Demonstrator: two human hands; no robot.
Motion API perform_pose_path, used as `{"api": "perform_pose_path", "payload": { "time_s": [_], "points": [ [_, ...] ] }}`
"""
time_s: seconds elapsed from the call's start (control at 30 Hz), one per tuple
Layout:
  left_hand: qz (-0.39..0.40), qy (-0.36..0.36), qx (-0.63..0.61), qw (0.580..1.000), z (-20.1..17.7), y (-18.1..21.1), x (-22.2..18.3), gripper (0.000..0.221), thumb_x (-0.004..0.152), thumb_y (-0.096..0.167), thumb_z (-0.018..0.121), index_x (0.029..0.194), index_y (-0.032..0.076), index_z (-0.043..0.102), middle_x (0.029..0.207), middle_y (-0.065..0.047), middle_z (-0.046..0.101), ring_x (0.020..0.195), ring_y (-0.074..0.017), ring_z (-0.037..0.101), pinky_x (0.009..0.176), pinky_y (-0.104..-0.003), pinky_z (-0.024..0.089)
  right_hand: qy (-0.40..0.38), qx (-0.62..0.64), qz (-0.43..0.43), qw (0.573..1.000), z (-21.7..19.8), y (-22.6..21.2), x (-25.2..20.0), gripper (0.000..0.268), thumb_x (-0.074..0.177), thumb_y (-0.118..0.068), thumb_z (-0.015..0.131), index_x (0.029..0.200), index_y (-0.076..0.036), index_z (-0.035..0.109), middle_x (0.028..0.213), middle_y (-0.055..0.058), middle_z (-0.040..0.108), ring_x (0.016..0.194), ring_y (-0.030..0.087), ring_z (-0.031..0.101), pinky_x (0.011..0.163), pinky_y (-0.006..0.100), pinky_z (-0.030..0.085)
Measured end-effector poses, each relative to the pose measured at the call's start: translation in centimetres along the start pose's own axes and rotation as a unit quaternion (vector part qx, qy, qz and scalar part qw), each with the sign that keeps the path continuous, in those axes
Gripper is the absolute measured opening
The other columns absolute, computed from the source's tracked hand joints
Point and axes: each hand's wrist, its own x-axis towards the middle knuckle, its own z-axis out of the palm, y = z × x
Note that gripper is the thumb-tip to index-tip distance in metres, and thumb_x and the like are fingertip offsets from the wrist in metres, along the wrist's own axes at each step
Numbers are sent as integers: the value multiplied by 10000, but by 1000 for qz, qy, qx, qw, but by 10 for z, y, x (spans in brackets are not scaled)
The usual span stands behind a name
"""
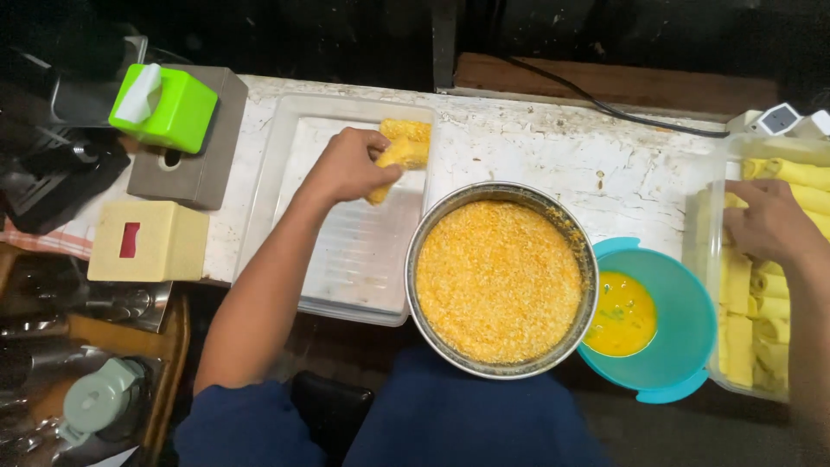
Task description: Breading food rolls by dipping them in egg wash and coating them with breadcrumbs in a bakery production area.
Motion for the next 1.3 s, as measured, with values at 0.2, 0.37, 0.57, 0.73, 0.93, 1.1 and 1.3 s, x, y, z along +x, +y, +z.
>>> {"api": "perform_pose_path", "payload": {
  "time_s": [0.2,0.37,0.57,0.73,0.93,1.1,1.3],
  "points": [
    [62,-53,156,984,19,-56,50,624,802,342,717,1333,48,571,1334,-119,602,1173,-280,586,933,-374,490,-10,-23,15,1000,-17,-36,-18,445,1087,-270,367,1446,-45,504,1547,220,261,618,561,755,616,543,613],
    [239,-62,285,926,54,-84,80,555,889,462,665,1303,99,600,1149,-118,647,1062,-302,571,796,-433,500,9,-53,48,997,-14,-35,-9,421,985,-112,505,1400,-59,548,1527,185,322,549,505,756,683,537,576],
    [353,172,286,874,72,-133,86,861,609,379,928,1316,75,541,1311,-139,530,1186,-319,497,837,-429,452,29,-33,33,999,-23,-59,-30,442,893,28,538,1294,-47,709,1237,247,633,469,463,704,466,499,521],
    [98,209,-10,973,85,-122,70,889,679,433,898,1341,27,464,1235,-149,517,1086,-300,571,813,-403,526,28,-76,9,997,0,-23,-8,428,1010,-244,396,1283,-88,686,1432,244,419,1237,330,507,732,556,625],
    [68,214,-59,973,88,-104,70,842,719,361,882,1357,48,431,1230,-144,516,1121,-287,541,850,-407,501,73,1,18,997,11,-12,-4,469,830,-81,587,1297,-47,594,1324,271,409,615,466,673,729,526,546],
    [90,202,-63,973,86,-123,80,1082,616,433,917,1428,-25,367,1363,-211,446,1254,-328,476,1036,-398,417,128,64,36,989,14,0,9,625,771,-45,634,1378,-109,499,1161,278,557,888,455,618,695,519,506],
    [105,197,34,974,83,-93,69,1018,642,446,921,1381,-96,479,1281,-284,537,1231,-421,537,1041,-466,452,173,269,48,946,-14,19,-34,679,815,-126,751,1422,-167,448,1195,224,617,1033,354,636,877,449,534]
  ]
}}
